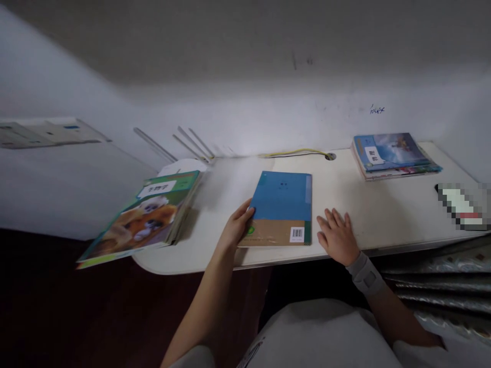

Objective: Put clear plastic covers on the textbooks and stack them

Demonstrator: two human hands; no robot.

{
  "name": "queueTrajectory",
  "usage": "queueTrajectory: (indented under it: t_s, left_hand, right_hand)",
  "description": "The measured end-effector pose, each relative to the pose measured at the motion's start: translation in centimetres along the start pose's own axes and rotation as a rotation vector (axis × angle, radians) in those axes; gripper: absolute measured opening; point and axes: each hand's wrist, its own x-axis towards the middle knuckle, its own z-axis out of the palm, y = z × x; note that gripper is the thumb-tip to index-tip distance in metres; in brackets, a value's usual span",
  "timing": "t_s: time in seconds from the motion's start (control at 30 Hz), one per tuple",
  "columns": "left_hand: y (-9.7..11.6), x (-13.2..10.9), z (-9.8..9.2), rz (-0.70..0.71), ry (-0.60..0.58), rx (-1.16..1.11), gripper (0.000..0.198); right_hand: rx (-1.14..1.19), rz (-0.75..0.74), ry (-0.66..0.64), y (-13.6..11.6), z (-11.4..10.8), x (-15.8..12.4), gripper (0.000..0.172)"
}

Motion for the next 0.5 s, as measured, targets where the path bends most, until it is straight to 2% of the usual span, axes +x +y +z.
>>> queueTrajectory:
  t_s: [0.2,0.37,0.5]
  left_hand:
    - [-0.2,-0.7,-0.5,0.099,0.061,0.146,0.053]
    - [-0.2,-1.1,-1.3,0.102,0.133,0.2,0.041]
    - [-0.4,-0.7,-1.9,0.125,0.152,0.436,0.036]
  right_hand:
    - [0.024,0.007,0.01,0.0,0.1,-0.1,0.042]
    - [0.024,0.001,0.015,-0.1,0.0,-0.1,0.042]
    - [0.007,-0.001,0.001,-0.1,-0.3,-0.1,0.043]
